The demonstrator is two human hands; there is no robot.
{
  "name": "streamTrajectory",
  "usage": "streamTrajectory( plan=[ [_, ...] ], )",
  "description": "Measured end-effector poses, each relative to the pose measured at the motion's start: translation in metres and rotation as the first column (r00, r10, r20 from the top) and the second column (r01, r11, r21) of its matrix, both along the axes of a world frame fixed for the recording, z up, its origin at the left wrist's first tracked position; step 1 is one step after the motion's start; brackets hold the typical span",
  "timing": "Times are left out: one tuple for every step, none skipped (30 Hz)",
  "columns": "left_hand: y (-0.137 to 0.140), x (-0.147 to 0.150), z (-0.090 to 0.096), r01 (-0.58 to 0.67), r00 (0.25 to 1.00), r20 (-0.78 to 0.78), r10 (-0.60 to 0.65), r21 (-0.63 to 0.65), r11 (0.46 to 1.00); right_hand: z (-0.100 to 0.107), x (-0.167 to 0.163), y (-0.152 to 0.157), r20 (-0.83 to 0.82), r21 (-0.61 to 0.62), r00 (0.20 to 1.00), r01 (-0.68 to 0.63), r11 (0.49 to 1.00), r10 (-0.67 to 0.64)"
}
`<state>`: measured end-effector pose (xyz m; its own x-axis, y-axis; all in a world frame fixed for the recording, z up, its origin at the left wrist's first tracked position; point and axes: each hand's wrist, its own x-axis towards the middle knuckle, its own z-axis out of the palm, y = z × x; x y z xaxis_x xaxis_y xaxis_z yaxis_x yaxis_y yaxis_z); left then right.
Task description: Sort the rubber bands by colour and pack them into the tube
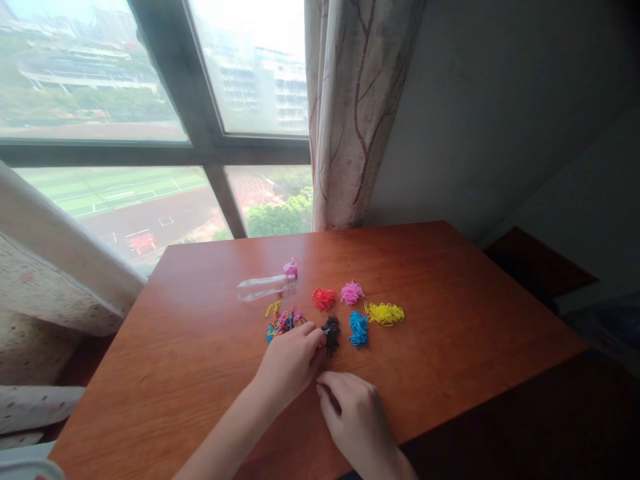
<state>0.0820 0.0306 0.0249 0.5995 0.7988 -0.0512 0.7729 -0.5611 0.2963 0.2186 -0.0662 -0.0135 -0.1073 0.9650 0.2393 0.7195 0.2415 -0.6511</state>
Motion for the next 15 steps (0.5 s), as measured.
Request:
streamTrajectory(
  plan=[
    [-0.001, 0.0, -0.001, -0.006, 1.0, -0.006, 0.006, 0.001, 1.0, 0.0, 0.0, 0.0, 0.001, -0.003, 1.0, 0.0, 1.0, 0.0],
    [-0.001, 0.001, -0.002, -0.012, 1.0, -0.01, 0.012, 0.004, 1.0, 0.001, -0.001, 0.0, 0.003, -0.006, 1.0, 0.0, 1.0, 0.0],
    [-0.002, 0.0, -0.002, -0.018, 1.0, -0.014, 0.018, 0.008, 1.0, 0.001, -0.001, 0.0, 0.006, -0.009, 1.0, 0.0, 1.0, 0.0],
    [-0.003, -0.001, -0.002, -0.021, 1.0, -0.014, 0.022, 0.014, 1.0, 0.002, -0.001, 0.0, 0.01, -0.015, 1.0, 0.001, 1.0, -0.001],
    [-0.003, -0.003, -0.002, -0.025, 1.0, -0.008, 0.025, 0.019, 1.0, 0.003, -0.001, 0.0, 0.016, -0.021, 1.0, 0.003, 1.0, -0.003],
    [-0.003, -0.006, -0.002, -0.03, 1.0, 0.003, 0.03, 0.026, 0.999, 0.004, -0.002, 0.001, 0.023, -0.03, 1.0, 0.007, 1.0, -0.006],
    [-0.004, -0.01, -0.001, -0.039, 0.999, 0.021, 0.038, 0.033, 0.999, 0.006, -0.002, 0.001, 0.032, -0.038, 0.999, 0.011, 0.999, -0.009],
    [-0.004, -0.015, -0.001, -0.052, 0.998, 0.044, 0.05, 0.04, 0.998, 0.007, -0.002, 0.001, 0.043, -0.047, 0.999, 0.014, 0.999, -0.012],
    [-0.004, -0.021, 0.0, -0.071, 0.995, 0.07, 0.068, 0.044, 0.997, 0.008, -0.002, 0.002, 0.055, -0.054, 0.998, 0.018, 0.998, -0.015],
    [-0.004, -0.028, 0.001, -0.099, 0.99, 0.101, 0.094, 0.047, 0.994, 0.008, -0.002, 0.003, 0.066, -0.059, 0.998, 0.021, 0.998, -0.017],
    [-0.004, -0.035, 0.001, -0.129, 0.984, 0.128, 0.122, 0.046, 0.991, 0.009, -0.003, 0.005, 0.077, -0.063, 0.997, 0.024, 0.998, -0.019],
    [-0.004, -0.043, 0.001, -0.163, 0.976, 0.156, 0.154, 0.043, 0.986, 0.01, -0.004, 0.007, 0.09, -0.066, 0.996, 0.027, 0.997, -0.021],
    [-0.005, -0.051, 0.001, -0.195, 0.967, 0.177, 0.186, 0.037, 0.98, 0.01, -0.005, 0.009, 0.105, -0.068, 0.994, 0.032, 0.997, -0.025],
    [-0.006, -0.058, 0.0, -0.222, 0.959, 0.189, 0.212, 0.03, 0.975, 0.011, -0.007, 0.011, 0.123, -0.072, 0.992, 0.038, 0.997, -0.029],
    [-0.007, -0.065, -0.001, -0.247, 0.952, 0.195, 0.238, 0.023, 0.969, 0.012, -0.009, 0.013, 0.145, -0.075, 0.989, 0.046, 0.996, -0.035]
  ],
)
